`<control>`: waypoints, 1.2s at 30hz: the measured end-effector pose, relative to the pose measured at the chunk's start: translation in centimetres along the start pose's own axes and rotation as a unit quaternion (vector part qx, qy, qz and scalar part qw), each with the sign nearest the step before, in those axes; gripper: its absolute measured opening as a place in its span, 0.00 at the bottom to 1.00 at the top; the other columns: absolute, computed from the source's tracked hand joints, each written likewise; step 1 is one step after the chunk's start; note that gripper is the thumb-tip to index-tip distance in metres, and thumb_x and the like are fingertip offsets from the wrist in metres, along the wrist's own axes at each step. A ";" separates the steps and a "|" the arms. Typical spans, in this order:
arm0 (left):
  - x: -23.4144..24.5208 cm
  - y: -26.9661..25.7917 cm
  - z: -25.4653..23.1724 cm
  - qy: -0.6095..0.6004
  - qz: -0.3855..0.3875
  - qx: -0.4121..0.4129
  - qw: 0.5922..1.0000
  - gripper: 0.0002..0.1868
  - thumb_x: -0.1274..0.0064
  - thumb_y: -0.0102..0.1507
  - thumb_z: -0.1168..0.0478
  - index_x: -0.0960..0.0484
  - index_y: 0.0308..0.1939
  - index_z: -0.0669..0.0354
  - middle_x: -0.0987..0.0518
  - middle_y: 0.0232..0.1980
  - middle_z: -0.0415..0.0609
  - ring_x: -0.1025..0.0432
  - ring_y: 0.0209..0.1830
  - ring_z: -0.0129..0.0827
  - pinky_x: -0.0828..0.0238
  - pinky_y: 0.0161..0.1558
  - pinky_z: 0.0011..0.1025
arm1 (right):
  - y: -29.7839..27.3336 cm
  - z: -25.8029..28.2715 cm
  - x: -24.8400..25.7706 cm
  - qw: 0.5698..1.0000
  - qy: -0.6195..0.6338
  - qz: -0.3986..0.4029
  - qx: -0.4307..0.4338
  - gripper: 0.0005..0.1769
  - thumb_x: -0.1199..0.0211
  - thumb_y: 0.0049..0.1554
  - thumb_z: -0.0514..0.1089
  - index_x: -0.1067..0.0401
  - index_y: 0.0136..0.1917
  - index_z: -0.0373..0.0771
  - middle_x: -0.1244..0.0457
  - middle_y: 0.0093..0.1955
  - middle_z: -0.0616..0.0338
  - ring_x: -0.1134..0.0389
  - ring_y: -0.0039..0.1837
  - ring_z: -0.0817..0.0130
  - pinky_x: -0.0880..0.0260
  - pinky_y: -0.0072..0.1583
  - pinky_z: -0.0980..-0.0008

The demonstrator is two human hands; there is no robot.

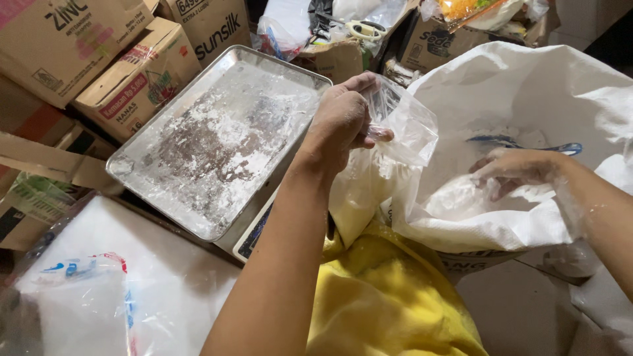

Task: The person scoops white powder from a large sack into a plastic bag on a digital scale, adjusts the amount to reach a target weight, ties the bag, and places it aside. The process is repeated with a second bag.

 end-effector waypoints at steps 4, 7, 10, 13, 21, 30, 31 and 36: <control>-0.1 -0.1 0.0 -0.002 -0.010 0.001 1.000 0.40 0.70 0.52 0.77 0.29 0.69 0.57 0.18 0.58 0.55 0.19 0.23 0.35 0.34 0.18 0.24 | -0.3 0.0 0.2 1.000 0.016 -0.008 -0.003 0.30 0.36 0.52 0.42 0.31 0.64 0.21 0.34 0.56 0.38 0.29 0.45 0.59 0.20 0.50 0.64; -0.2 -0.1 0.1 -0.008 -0.016 0.003 1.000 0.39 0.70 0.53 0.76 0.27 0.67 0.57 0.16 0.55 0.55 0.20 0.23 0.35 0.35 0.18 0.25 | -1.0 -0.3 0.3 0.998 0.050 -0.039 -0.014 0.28 0.36 0.51 0.38 0.31 0.64 0.26 0.34 0.58 0.41 0.30 0.45 0.60 0.22 0.50 0.64; -0.4 0.0 0.2 -0.005 -0.027 0.008 1.000 0.39 0.69 0.53 0.76 0.27 0.67 0.55 0.16 0.54 0.52 0.20 0.22 0.35 0.35 0.18 0.25 | -1.7 -0.8 0.7 0.993 0.093 -0.072 -0.018 0.29 0.37 0.52 0.39 0.32 0.67 0.33 0.36 0.62 0.49 0.32 0.45 0.61 0.23 0.53 0.60; -0.5 0.3 0.4 -0.014 -0.030 0.007 0.999 0.38 0.69 0.53 0.77 0.27 0.66 0.56 0.17 0.55 0.49 0.20 0.22 0.35 0.36 0.18 0.26 | -2.2 -0.6 1.5 0.983 0.168 -0.074 0.010 0.32 0.37 0.51 0.37 0.33 0.68 0.29 0.40 0.66 0.41 0.35 0.48 0.59 0.22 0.56 0.55; -1.1 1.2 -0.1 0.029 -0.028 0.034 0.999 0.34 0.69 0.56 0.75 0.23 0.63 0.51 0.16 0.58 0.52 0.20 0.24 0.34 0.37 0.21 0.27 | -6.4 1.1 8.6 0.976 0.130 -0.177 0.002 0.34 0.36 0.53 0.39 0.32 0.69 0.18 0.53 0.79 0.29 0.36 0.64 0.47 0.24 0.56 0.54; -2.1 3.4 0.4 0.031 -0.025 0.053 0.998 0.14 0.61 0.68 0.59 0.20 0.49 0.54 0.23 0.32 0.48 0.18 0.29 0.37 0.34 0.23 0.29 | -10.3 5.4 16.8 0.966 0.094 -0.241 0.007 0.35 0.37 0.54 0.43 0.36 0.69 0.19 0.47 0.72 0.11 0.26 0.54 0.35 0.23 0.52 0.63; -2.3 3.9 0.6 0.016 -0.014 0.050 0.999 0.12 0.59 0.69 0.58 0.22 0.48 0.58 0.24 0.32 0.49 0.18 0.30 0.39 0.32 0.23 0.30 | -10.5 6.9 17.0 0.971 0.085 -0.220 0.042 0.36 0.35 0.53 0.43 0.36 0.69 0.18 0.48 0.71 0.10 0.26 0.53 0.32 0.23 0.51 0.60; -2.9 5.5 0.1 0.062 0.038 -0.013 0.997 0.08 0.47 0.68 0.69 0.24 0.42 0.76 0.25 0.33 0.53 0.21 0.32 0.34 0.27 0.24 0.33 | -13.5 14.4 14.3 0.967 0.012 -0.230 0.108 0.38 0.32 0.52 0.45 0.39 0.69 0.21 0.50 0.72 0.13 0.26 0.56 0.33 0.22 0.53 0.58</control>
Point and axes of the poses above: each hand's wrist, its own y-axis towards the middle knuckle, its own x-axis out of the back of the hand, z = x × y, the point moved 7 cm from there along y, towards the middle knuckle
